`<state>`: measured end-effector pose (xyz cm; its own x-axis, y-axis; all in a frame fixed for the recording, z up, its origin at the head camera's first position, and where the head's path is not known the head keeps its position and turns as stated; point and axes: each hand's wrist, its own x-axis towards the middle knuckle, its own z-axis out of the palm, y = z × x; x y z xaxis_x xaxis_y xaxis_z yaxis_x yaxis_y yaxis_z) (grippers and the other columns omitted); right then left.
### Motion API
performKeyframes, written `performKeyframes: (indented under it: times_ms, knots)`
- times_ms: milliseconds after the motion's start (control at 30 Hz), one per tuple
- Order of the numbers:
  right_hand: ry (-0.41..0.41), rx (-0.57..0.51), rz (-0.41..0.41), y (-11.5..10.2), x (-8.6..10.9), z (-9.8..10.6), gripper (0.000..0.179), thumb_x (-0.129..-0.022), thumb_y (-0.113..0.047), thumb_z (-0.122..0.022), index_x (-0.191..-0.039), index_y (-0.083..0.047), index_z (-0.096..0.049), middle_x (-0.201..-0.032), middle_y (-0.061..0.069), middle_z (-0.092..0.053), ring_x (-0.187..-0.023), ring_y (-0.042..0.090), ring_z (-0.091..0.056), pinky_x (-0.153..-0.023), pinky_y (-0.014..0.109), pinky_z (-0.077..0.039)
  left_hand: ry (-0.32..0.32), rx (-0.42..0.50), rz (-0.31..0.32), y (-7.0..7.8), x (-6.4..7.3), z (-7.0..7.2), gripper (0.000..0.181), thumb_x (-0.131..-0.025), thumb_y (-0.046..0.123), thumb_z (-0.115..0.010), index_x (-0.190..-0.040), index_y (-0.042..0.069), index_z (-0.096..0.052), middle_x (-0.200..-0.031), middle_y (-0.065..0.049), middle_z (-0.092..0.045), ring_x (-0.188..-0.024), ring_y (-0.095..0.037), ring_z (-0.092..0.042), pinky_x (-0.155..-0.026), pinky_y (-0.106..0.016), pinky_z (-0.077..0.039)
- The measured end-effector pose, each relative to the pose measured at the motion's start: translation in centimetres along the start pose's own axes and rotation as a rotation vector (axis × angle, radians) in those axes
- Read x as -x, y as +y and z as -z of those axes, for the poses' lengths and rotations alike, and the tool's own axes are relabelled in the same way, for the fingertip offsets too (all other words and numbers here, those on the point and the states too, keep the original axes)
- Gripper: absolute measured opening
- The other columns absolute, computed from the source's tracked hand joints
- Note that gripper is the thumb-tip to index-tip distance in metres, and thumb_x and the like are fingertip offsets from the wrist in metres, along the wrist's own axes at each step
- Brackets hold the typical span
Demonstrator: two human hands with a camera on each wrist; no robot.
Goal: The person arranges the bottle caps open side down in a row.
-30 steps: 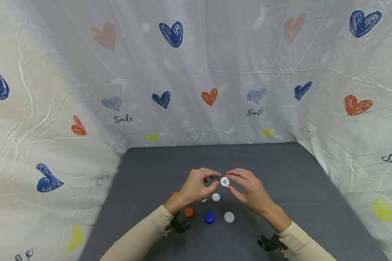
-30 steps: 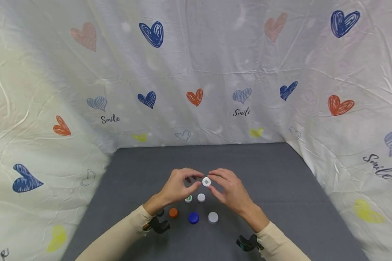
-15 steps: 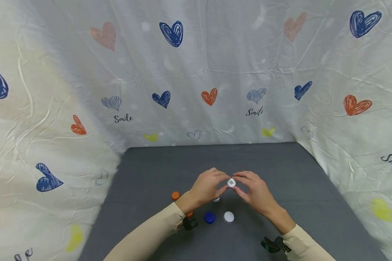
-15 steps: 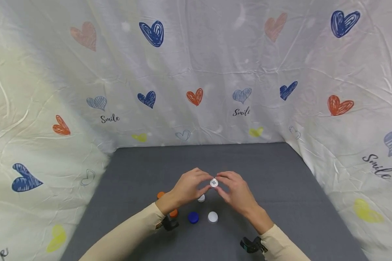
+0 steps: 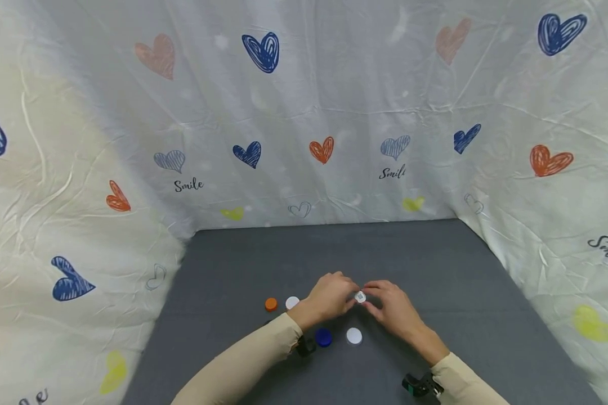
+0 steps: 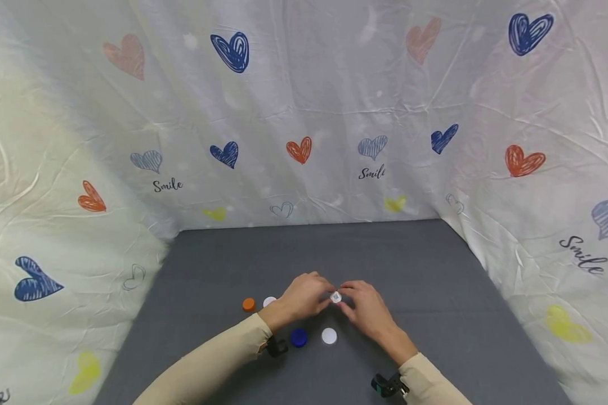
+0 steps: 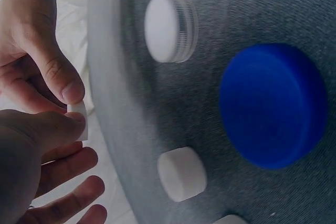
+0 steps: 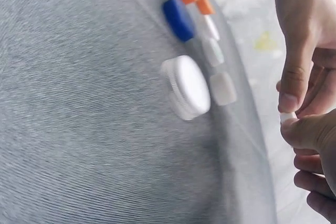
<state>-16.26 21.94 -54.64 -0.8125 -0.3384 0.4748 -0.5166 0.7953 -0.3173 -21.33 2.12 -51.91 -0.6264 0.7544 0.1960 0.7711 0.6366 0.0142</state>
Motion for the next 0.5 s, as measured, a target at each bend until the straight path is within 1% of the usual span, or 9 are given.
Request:
performKeyframes:
  times_ms: [100, 200, 500]
  knots:
    - [-0.018, -0.018, -0.016, 0.2, 0.2, -0.7, 0.028, -0.080, -0.021, -0.085, -0.105, -0.012, -0.079, -0.110, 0.003, -0.072, -0.103, 0.022, -0.067, -0.086, 0.046, -0.055, -0.024, -0.024, 0.006, 0.0, -0.1, -0.9, 0.016, -0.088, 0.035, -0.077, -0.103, 0.029, -0.078, -0.098, 0.014, -0.074, -0.083, -0.013, -0.063, -0.072, -0.035, -0.054]
    - [-0.032, -0.018, -0.031, 0.3, 0.4, -1.3, 0.027, -0.080, -0.022, -0.085, -0.105, -0.012, -0.079, -0.110, 0.002, -0.072, -0.103, 0.022, -0.067, -0.086, 0.046, -0.055, -0.032, -0.033, 0.006, -0.1, -0.1, -1.5, 0.013, -0.087, 0.035, -0.077, -0.099, 0.030, -0.078, -0.093, 0.014, -0.073, -0.081, -0.013, -0.062, -0.071, -0.035, -0.054]
    - [-0.051, -0.024, -0.052, 0.6, 0.6, -2.3, 0.025, -0.079, -0.019, -0.085, -0.101, -0.010, -0.079, -0.108, 0.006, -0.073, -0.101, 0.025, -0.068, -0.086, 0.048, -0.055, -0.056, -0.058, 0.016, 0.0, -0.1, -2.3, 0.011, -0.087, 0.034, -0.076, -0.098, 0.031, -0.078, -0.090, 0.013, -0.072, -0.081, -0.014, -0.062, -0.070, -0.033, -0.049]
